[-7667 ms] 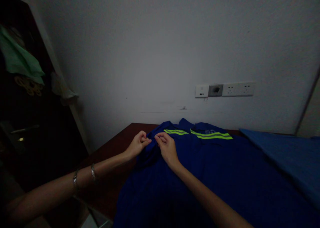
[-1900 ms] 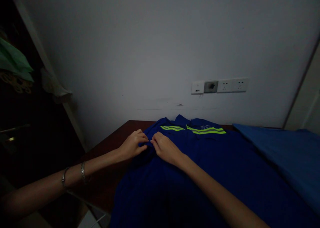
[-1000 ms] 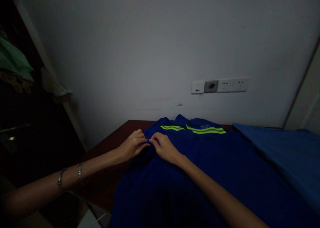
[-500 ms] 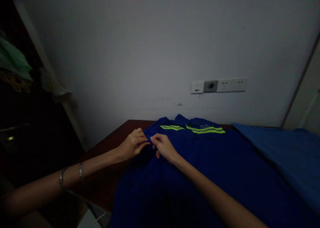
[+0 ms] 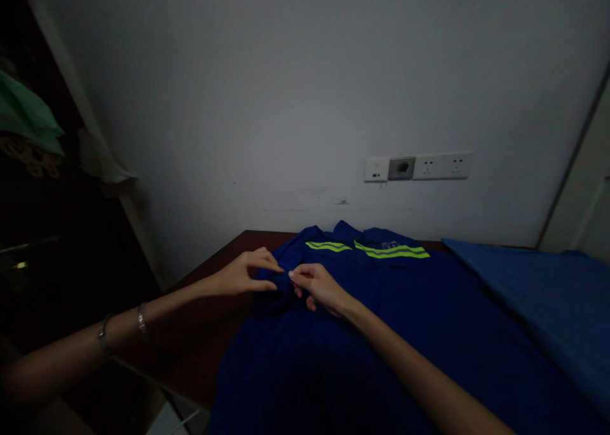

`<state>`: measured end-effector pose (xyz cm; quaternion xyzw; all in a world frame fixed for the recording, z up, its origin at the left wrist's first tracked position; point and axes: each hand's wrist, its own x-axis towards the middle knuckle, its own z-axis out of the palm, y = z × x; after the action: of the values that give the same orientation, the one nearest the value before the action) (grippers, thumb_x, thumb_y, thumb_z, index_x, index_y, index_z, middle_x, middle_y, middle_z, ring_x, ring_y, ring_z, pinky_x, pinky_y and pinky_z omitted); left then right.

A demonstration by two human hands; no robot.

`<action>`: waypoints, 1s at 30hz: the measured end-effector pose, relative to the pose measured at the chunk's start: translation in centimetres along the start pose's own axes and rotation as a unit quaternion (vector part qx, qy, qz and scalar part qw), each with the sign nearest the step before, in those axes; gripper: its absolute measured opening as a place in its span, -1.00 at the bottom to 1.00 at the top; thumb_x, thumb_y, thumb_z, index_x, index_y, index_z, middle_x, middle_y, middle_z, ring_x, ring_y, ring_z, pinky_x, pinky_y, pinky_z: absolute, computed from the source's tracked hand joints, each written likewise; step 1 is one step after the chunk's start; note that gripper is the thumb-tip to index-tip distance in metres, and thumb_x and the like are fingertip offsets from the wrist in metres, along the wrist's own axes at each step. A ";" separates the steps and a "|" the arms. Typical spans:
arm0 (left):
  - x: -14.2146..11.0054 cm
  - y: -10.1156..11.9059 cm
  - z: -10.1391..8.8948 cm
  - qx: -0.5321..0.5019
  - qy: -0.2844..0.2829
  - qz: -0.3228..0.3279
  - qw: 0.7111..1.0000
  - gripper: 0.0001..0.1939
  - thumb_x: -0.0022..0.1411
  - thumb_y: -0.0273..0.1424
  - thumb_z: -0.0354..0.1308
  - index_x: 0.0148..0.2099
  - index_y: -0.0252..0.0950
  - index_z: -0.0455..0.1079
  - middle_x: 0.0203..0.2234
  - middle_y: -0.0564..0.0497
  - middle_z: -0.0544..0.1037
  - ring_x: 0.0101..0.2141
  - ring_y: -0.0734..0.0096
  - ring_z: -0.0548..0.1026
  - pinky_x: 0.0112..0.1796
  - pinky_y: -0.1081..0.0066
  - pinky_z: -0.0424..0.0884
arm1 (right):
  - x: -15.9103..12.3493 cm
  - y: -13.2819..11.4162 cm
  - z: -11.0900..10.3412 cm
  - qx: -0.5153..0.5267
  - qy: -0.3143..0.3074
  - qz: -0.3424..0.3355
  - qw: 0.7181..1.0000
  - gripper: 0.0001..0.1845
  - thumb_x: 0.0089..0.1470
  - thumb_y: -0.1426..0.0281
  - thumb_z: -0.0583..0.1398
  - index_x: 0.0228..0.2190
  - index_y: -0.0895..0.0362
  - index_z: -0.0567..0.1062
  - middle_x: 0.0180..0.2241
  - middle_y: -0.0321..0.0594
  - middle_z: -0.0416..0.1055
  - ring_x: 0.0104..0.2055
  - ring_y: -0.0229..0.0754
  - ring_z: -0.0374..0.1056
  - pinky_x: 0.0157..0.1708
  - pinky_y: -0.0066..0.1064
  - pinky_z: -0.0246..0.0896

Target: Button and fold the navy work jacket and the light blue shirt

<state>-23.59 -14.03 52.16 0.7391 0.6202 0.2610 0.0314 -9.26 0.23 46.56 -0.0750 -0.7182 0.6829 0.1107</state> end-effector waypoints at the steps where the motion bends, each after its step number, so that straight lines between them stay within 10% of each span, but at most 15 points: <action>1: 0.1 -0.3 -0.3 -0.022 0.013 -0.023 0.999 -0.76 0.08 -0.31 0.16 -0.18 -0.26 0.47 -0.31 -0.04 0.51 -0.24 0.37 0.39 -0.18 0.33 0.27 | 0.0 0.0 -0.1 -0.002 0.001 -0.002 1.000 -0.60 -0.14 0.07 0.19 -0.53 0.17 0.30 -0.66 -0.42 0.18 -0.71 -0.46 0.05 -0.85 -0.65 -0.07; 9: 2.2 -6.4 -1.0 -0.031 -0.012 -0.222 0.975 -0.72 0.06 -0.28 0.12 -0.28 -0.39 0.49 -0.36 -0.06 0.55 -0.34 0.39 0.46 -0.27 0.45 0.32 | 0.5 0.2 1.1 -0.062 -0.053 -0.023 0.996 -0.58 -0.08 0.03 0.12 -0.45 0.17 0.31 -0.65 -0.43 0.21 -0.73 -0.44 0.10 -0.79 -0.59 0.07; 19: 4.6 -5.9 -1.7 -0.183 -0.359 -0.393 0.826 -0.34 0.04 0.15 -0.11 -0.41 -0.40 0.43 -0.69 -0.12 0.44 -0.55 0.28 0.47 -0.51 0.32 0.40 | 0.7 -1.0 3.6 -0.210 0.032 -0.128 0.969 -0.80 0.07 0.30 0.08 -0.47 0.15 0.38 -0.59 -0.35 0.25 -0.56 -0.38 0.16 -0.60 -0.56 0.04; 30: 4.8 -9.6 -6.8 -0.178 -0.197 -0.418 0.869 -0.80 -0.16 -0.49 0.11 -0.36 -0.35 0.39 -0.63 0.06 0.46 -0.56 0.48 0.43 -0.48 0.48 0.41 | 4.1 -1.6 4.2 -0.305 0.031 -0.176 0.935 -0.73 0.10 0.22 0.06 -0.28 0.13 0.43 -0.39 -0.25 0.41 -0.41 -0.31 0.27 -0.44 -0.51 0.10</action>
<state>-34.72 -9.21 56.17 0.4286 0.7950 0.1784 0.3904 -14.20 -2.81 48.17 0.0013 -0.8900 0.3976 0.2230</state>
